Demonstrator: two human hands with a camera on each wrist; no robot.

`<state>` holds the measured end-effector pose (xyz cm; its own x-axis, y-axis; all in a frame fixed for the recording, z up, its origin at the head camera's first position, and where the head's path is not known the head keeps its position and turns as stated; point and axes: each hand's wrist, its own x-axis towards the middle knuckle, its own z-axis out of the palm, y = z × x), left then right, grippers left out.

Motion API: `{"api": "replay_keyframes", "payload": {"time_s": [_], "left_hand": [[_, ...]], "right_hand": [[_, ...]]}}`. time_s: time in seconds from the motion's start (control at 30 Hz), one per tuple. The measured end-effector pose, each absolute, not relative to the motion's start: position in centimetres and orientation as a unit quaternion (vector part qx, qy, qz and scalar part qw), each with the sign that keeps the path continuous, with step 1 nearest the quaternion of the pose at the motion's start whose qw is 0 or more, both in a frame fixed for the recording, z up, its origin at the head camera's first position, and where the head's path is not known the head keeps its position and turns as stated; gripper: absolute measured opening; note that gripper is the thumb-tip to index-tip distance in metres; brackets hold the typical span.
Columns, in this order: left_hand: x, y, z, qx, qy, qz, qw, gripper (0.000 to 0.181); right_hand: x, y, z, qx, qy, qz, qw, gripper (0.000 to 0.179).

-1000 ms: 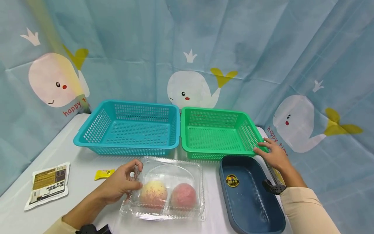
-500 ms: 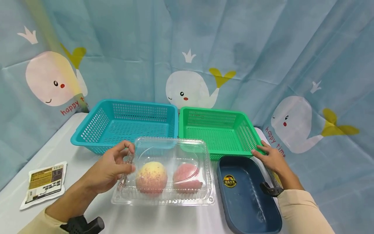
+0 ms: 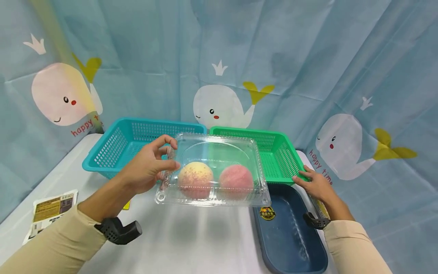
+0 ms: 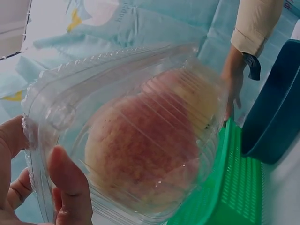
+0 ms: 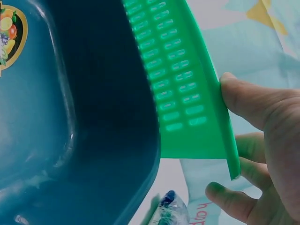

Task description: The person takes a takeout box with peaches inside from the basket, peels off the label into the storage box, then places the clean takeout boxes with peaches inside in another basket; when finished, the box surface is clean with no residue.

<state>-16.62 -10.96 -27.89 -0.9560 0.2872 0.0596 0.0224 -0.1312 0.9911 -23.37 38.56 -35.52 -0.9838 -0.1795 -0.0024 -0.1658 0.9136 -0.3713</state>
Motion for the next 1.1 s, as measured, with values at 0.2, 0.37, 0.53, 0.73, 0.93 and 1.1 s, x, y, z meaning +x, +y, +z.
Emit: {"api": "replay_keyframes", "payload": {"time_s": [0.2,0.37,0.53,0.73,0.93,1.1], "left_hand": [[-19.4,-8.5,-26.9,0.124,0.649,0.745,0.089,0.042],[-22.1,-6.2,-27.0,0.145,0.637,0.752,0.087,0.045],[-24.7,-4.4,-27.7,0.152,0.633,0.754,0.087,0.045],[-27.2,-2.6,-29.2,0.144,0.627,0.758,0.105,0.042],[-28.8,-1.1,-30.6,0.131,0.630,0.757,0.113,0.044],[-30.0,0.1,-31.6,0.109,0.647,0.746,0.115,0.046]], "right_hand": [[-23.1,38.8,-35.6,-0.083,0.979,-0.187,0.018,0.067],[-22.8,39.0,-35.5,-0.080,0.980,-0.182,0.018,0.067],[-23.0,39.1,-35.4,-0.085,0.981,-0.176,0.014,0.066],[-23.2,39.1,-35.2,-0.087,0.981,-0.174,0.011,0.066],[-23.2,38.7,-35.0,-0.090,0.980,-0.173,0.025,0.066],[-23.7,38.7,-35.1,-0.095,0.979,-0.178,0.023,0.065]]}}
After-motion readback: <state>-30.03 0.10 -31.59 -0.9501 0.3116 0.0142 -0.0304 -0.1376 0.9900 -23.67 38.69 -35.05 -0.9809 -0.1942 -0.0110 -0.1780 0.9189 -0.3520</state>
